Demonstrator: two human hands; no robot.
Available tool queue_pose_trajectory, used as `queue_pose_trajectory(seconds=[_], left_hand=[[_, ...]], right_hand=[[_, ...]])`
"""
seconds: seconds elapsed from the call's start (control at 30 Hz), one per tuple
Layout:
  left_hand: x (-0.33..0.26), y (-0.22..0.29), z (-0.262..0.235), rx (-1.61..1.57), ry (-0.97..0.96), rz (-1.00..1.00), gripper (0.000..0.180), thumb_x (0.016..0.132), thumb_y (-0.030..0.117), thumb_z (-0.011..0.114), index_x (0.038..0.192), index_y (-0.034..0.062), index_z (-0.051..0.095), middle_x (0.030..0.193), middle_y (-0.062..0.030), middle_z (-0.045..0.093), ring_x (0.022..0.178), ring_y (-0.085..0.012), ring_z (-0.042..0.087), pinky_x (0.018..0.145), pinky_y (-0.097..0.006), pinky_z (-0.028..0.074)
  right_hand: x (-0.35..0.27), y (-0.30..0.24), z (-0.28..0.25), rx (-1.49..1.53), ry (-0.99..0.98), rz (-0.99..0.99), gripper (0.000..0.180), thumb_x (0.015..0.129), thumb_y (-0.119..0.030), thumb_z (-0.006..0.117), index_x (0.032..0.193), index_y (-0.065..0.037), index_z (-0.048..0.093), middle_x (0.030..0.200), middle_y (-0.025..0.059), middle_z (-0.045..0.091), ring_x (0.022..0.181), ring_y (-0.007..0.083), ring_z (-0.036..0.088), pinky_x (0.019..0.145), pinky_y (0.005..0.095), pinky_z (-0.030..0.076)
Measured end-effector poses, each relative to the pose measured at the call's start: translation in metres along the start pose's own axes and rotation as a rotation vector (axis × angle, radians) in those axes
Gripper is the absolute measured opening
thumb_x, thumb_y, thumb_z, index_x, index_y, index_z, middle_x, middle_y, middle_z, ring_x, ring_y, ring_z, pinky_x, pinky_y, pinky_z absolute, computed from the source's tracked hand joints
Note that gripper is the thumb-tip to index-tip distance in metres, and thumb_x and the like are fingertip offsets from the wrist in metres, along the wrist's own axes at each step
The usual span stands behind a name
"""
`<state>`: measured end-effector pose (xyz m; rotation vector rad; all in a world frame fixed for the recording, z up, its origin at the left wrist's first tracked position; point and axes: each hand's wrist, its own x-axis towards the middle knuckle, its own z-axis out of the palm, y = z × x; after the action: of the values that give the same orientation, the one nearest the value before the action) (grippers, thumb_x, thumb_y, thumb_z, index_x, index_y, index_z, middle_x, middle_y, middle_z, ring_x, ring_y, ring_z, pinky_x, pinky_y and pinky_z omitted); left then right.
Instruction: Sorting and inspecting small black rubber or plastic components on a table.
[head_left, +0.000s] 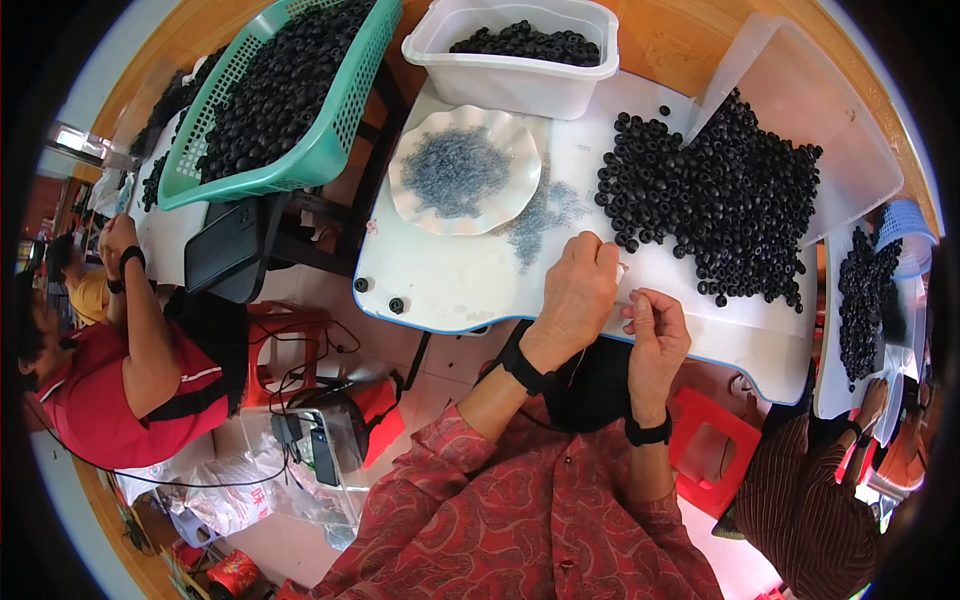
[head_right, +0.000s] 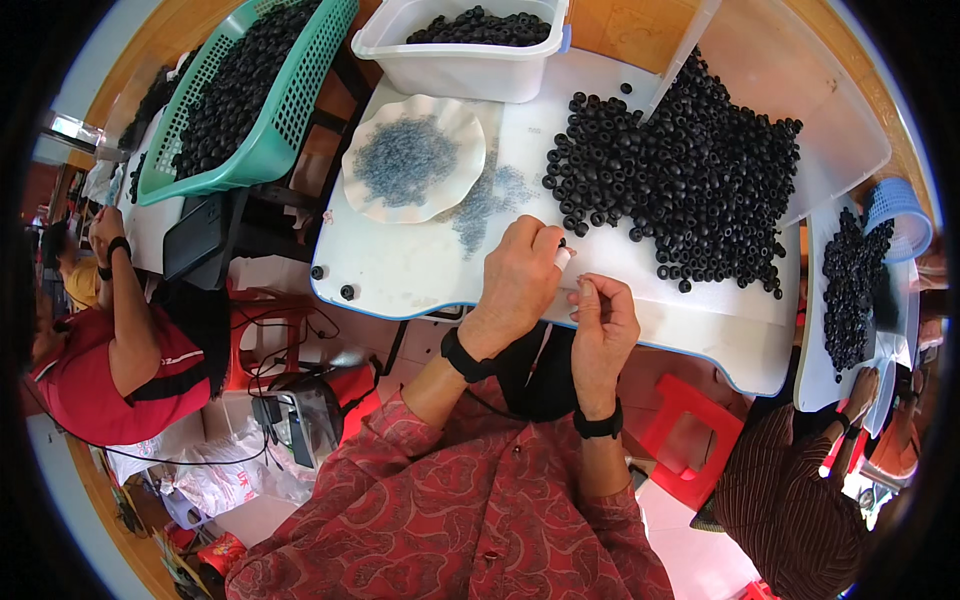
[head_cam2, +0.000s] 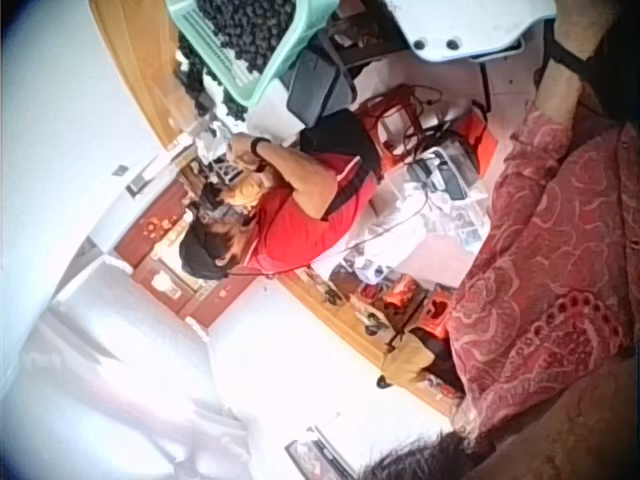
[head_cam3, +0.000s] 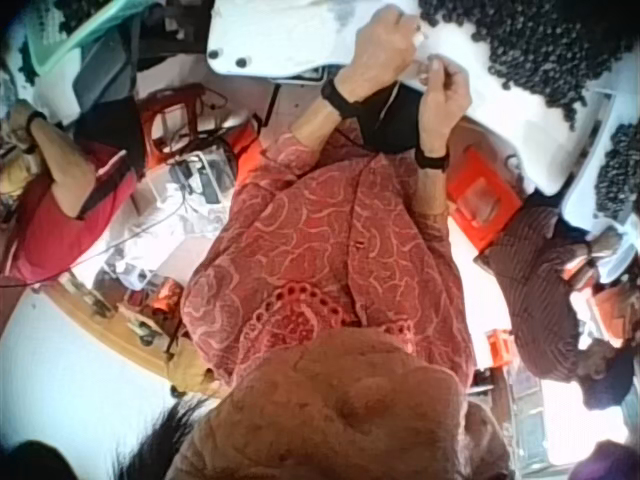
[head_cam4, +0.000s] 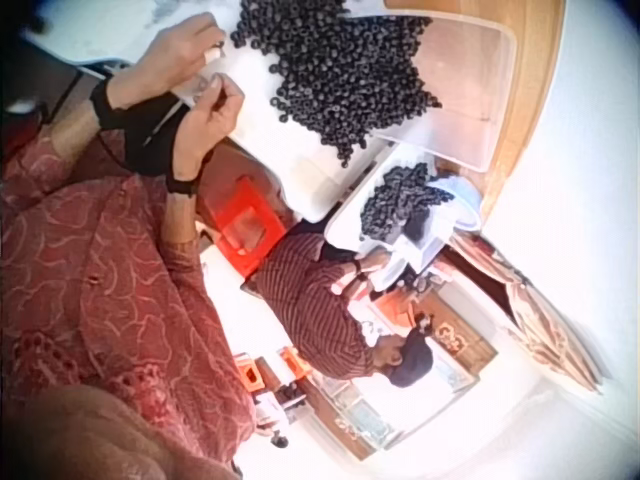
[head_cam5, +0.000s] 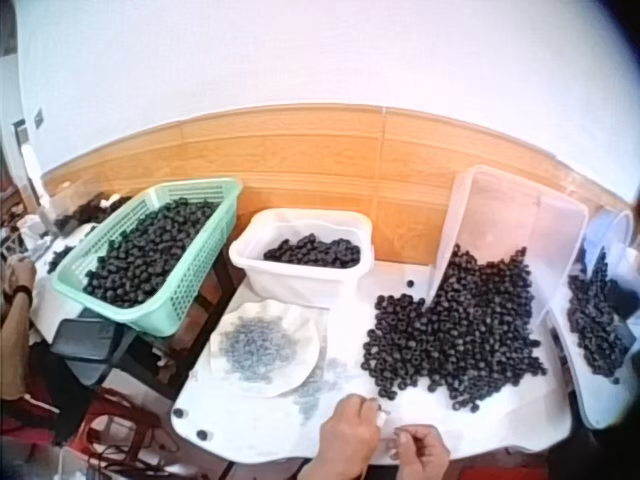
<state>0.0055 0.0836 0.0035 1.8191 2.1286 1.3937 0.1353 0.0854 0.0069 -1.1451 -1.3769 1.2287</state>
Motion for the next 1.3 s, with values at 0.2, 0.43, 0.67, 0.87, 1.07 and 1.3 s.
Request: queue_pose_trajectory(seconds=[0.2,0.43,0.67,0.87,1.07,1.3], left_hand=[[-0.001,0.000,-0.001,-0.071,0.080,0.035,0.024,0.078,0.000,0.068,0.100,0.0016,0.061,0.090,-0.0113,0.057,0.075,-0.0289,0.062,0.063,-0.036,0.052],[-0.008,0.000,-0.015,-1.145,-0.007,-0.439,0.018,0.089,-0.004,0.061,0.106,-0.0035,0.060,0.102,-0.0112,0.065,0.089,-0.0198,0.068,0.078,-0.030,0.057],[-0.023,-0.005,-0.035,-1.684,-0.151,-0.647,0.029,0.090,-0.003,0.060,0.119,-0.0046,0.059,0.112,-0.0148,0.063,0.096,-0.0210,0.068,0.090,-0.034,0.056],[-0.039,-0.005,-0.041,-1.776,-0.147,-0.674,0.034,0.090,-0.001,0.061,0.124,-0.0043,0.058,0.117,-0.0155,0.062,0.097,-0.0199,0.066,0.090,-0.033,0.056],[-0.045,-0.008,-0.047,-1.816,-0.152,-0.713,0.031,0.094,0.002,0.058,0.124,-0.0034,0.058,0.114,-0.0160,0.063,0.091,-0.0169,0.065,0.083,-0.031,0.057],[-0.049,-0.010,-0.048,-1.734,-0.165,-0.729,0.027,0.098,0.010,0.056,0.122,-0.0024,0.058,0.102,-0.0119,0.065,0.080,-0.0136,0.064,0.069,-0.027,0.056]], right_hand=[[-0.001,0.001,-0.001,-0.012,0.000,-0.020,0.011,0.096,-0.010,0.060,0.101,-0.001,0.062,0.090,0.0033,0.066,0.075,0.0076,0.062,0.061,0.0202,0.048],[-0.004,-0.007,0.001,-0.009,-0.012,-0.014,0.012,0.096,-0.009,0.059,0.102,0.001,0.062,0.091,0.0051,0.066,0.076,0.0084,0.061,0.062,0.0208,0.048],[-0.010,-0.021,0.002,0.007,-0.054,-0.039,0.011,0.096,-0.008,0.060,0.103,0.000,0.062,0.096,0.0049,0.066,0.079,0.0089,0.063,0.062,0.0204,0.049],[-0.017,-0.038,0.006,0.030,-0.075,-0.050,0.011,0.096,-0.008,0.060,0.104,0.000,0.062,0.099,0.0054,0.065,0.080,0.0089,0.063,0.062,0.0200,0.049],[-0.022,-0.046,0.012,0.022,-0.108,-0.069,0.009,0.095,-0.006,0.061,0.102,-0.001,0.062,0.097,0.0039,0.063,0.079,0.0076,0.061,0.062,0.0191,0.048],[-0.024,-0.045,0.018,0.042,-0.155,-0.077,0.007,0.094,-0.003,0.061,0.100,0.001,0.062,0.097,0.0044,0.061,0.080,0.0073,0.058,0.065,0.0195,0.046]])
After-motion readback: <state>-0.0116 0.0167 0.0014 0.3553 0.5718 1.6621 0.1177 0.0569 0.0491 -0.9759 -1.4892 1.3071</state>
